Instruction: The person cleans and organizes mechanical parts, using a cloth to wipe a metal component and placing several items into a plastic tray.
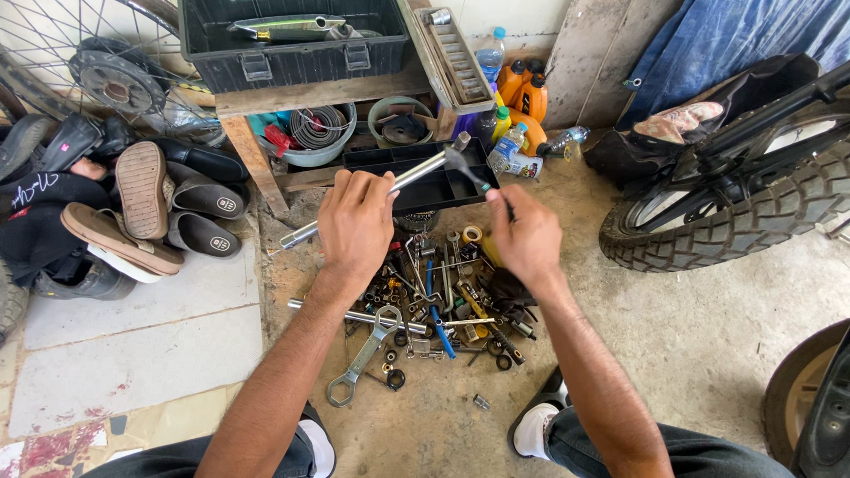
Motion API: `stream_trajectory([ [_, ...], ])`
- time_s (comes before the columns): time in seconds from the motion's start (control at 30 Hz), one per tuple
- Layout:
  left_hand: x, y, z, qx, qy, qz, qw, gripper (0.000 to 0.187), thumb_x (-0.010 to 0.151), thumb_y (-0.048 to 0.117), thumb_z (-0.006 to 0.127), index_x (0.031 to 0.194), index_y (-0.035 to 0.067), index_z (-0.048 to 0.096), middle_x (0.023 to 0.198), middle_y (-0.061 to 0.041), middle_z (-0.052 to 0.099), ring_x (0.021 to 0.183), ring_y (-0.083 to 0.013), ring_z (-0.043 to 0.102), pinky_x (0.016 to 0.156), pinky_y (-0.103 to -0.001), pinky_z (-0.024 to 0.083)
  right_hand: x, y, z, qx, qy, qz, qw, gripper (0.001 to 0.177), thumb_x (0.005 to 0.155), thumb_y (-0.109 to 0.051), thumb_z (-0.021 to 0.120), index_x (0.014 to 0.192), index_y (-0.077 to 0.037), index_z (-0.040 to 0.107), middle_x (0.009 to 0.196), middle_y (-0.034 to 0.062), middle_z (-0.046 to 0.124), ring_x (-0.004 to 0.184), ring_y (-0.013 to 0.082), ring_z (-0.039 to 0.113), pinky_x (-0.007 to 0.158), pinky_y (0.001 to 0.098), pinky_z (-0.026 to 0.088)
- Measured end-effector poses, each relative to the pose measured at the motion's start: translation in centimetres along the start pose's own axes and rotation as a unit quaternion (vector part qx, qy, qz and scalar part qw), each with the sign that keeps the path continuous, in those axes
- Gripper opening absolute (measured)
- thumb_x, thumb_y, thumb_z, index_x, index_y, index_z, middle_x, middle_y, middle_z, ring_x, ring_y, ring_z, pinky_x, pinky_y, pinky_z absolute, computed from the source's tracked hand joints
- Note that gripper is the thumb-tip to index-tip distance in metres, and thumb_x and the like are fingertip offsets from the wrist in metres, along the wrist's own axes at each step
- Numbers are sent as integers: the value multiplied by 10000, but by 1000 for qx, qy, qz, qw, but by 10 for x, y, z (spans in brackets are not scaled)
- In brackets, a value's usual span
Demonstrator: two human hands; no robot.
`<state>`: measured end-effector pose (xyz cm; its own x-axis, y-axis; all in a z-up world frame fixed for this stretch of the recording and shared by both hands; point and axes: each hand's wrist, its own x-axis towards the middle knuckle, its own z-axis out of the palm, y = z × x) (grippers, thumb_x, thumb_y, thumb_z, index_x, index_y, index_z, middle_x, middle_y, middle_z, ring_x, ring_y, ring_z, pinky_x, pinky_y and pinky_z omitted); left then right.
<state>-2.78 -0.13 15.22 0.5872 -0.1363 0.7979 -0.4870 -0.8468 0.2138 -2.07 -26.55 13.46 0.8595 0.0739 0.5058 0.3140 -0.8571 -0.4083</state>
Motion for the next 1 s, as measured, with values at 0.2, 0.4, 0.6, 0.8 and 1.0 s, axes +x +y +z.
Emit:
stream_trajectory([
  [0.2, 1, 4, -2, 3, -3, 12, 1000, 117, 932, 117, 791, 974, 45, 708, 860, -19, 567, 816, -198, 553, 674, -362, 475, -3, -26, -30, -35, 131, -80, 987, 262, 1106, -304, 625, 975, -86, 687, 805, 58, 672, 689, 209, 641, 570, 358, 484],
  [0.4, 2, 5, -1, 8, 3, 11, 1000, 118, 935, 111, 793, 940, 53, 691, 863, -15, 565, 824, -205, 553, 678, -371, 473, -4, -28, -18, 18, 34, 40, 998, 265, 1051, -315, 637, 956, -77, 704, 780, 76, 696, 648, 272, 680, 566, 408, 518],
  [0.6, 1, 5, 1, -4, -8, 8, 1000, 119, 939, 99, 791, 942, 39, 688, 858, -25, 559, 818, -207, 546, 676, -373, 465, 1, -25, -18, 22, 49, 54, 997, 265, 1055, -331, 644, 982, -87, 718, 785, 91, 710, 653, 276, 677, 571, 417, 510],
  [0.8, 1, 6, 0, -3, -5, 6, 1000, 129, 922, 112, 784, 930, 49, 672, 855, -30, 567, 817, -213, 550, 688, -378, 474, -8, -19, -10, 75, 52, 11, 996, 293, 1063, -336, 647, 955, -74, 721, 692, 42, 660, 580, 128, 596, 510, 336, 461],
  [1.0, 0, 8, 4, -19, -25, -11, 999, 179, 935, 111, 790, 904, 34, 631, 853, -66, 584, 795, -223, 558, 666, -382, 487, -10, -6, 15, 103, -7, 52, 993, 304, 1072, -335, 593, 910, -104, 707, 593, -22, 593, 439, 50, 458, 357, 286, 347],
])
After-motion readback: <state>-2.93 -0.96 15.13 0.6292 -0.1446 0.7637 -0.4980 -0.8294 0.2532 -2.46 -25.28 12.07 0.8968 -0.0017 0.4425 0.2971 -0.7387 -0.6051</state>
